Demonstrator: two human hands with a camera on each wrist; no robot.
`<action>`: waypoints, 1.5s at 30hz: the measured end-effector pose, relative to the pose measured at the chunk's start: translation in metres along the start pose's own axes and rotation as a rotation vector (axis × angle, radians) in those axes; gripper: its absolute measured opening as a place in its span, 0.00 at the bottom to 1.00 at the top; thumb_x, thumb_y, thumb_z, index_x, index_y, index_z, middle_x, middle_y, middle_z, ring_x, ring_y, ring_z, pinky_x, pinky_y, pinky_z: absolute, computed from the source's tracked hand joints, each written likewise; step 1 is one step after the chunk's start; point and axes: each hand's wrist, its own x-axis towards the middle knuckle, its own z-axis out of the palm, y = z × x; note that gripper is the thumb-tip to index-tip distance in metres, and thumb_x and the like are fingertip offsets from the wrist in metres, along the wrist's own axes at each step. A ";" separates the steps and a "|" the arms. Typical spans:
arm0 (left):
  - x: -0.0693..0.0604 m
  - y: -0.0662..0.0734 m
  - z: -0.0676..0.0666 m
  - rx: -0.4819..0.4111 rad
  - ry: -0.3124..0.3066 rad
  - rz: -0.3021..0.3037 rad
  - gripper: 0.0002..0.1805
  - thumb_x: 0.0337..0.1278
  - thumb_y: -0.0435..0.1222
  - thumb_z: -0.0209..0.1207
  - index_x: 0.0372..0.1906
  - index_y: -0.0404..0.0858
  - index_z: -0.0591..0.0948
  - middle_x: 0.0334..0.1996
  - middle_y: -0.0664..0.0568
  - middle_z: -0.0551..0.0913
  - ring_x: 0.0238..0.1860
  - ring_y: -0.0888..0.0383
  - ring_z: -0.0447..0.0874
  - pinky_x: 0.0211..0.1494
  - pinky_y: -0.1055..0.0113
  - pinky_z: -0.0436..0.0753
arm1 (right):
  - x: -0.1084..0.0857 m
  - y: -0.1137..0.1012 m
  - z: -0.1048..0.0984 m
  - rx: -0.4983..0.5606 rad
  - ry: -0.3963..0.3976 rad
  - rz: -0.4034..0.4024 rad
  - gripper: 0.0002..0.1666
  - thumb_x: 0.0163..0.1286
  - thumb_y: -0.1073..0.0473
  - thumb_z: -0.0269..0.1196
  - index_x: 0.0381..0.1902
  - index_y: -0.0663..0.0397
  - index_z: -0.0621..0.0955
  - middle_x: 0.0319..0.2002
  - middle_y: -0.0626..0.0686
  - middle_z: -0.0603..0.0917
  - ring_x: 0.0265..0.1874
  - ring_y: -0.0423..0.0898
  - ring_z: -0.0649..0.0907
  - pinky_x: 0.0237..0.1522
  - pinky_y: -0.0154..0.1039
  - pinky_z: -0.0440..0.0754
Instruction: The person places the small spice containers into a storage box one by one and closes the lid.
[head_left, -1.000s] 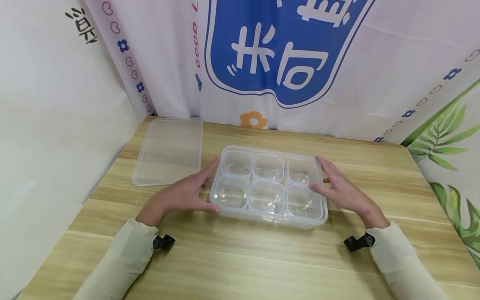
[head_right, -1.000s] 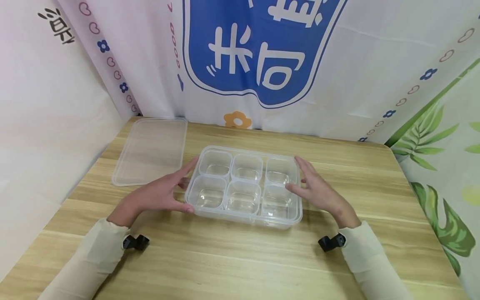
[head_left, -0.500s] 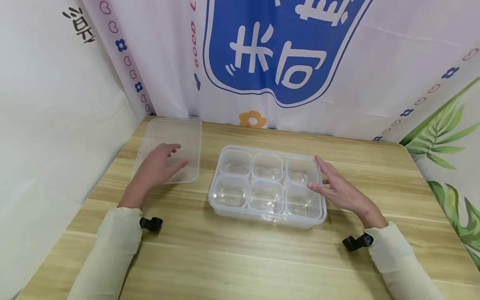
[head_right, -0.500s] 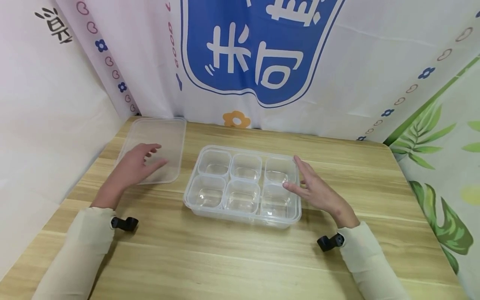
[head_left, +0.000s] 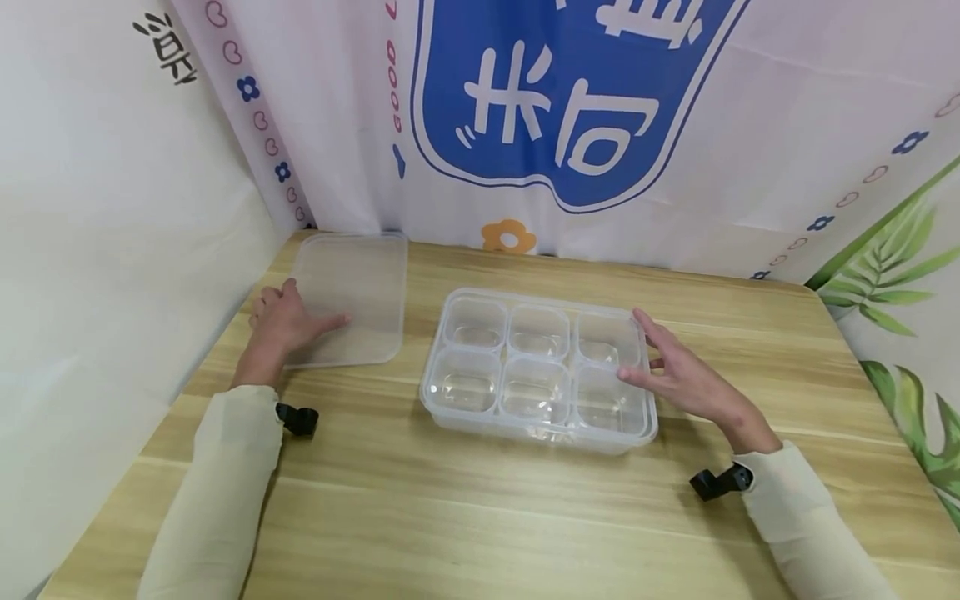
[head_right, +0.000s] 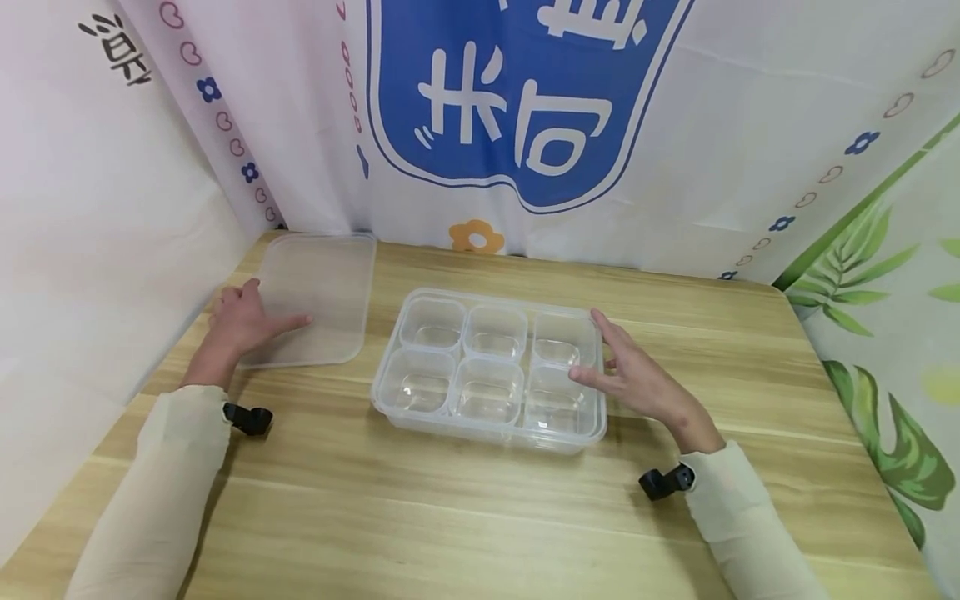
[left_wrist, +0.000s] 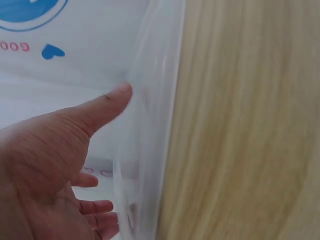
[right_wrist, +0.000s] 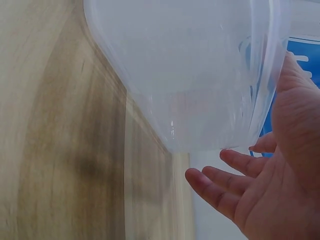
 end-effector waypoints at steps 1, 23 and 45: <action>0.001 -0.001 0.000 -0.001 -0.007 -0.009 0.72 0.54 0.66 0.67 0.77 0.19 0.41 0.68 0.11 0.46 0.68 0.18 0.44 0.68 0.26 0.48 | -0.001 0.000 0.000 0.006 0.001 0.003 0.58 0.76 0.48 0.65 0.85 0.43 0.39 0.82 0.63 0.42 0.63 0.74 0.72 0.53 0.65 0.80; 0.004 -0.009 -0.005 -0.161 0.059 -0.022 0.69 0.53 0.53 0.75 0.79 0.22 0.40 0.68 0.13 0.49 0.65 0.21 0.59 0.66 0.30 0.63 | 0.002 0.009 0.004 0.037 0.025 -0.040 0.46 0.84 0.50 0.53 0.85 0.44 0.40 0.81 0.66 0.45 0.62 0.73 0.74 0.56 0.65 0.77; -0.019 0.019 -0.025 -0.454 0.223 0.054 0.30 0.80 0.40 0.42 0.79 0.33 0.62 0.49 0.40 0.76 0.42 0.55 0.75 0.44 0.63 0.76 | 0.003 0.013 -0.001 0.033 0.027 -0.030 0.35 0.88 0.54 0.39 0.85 0.43 0.42 0.83 0.59 0.42 0.78 0.64 0.50 0.74 0.65 0.48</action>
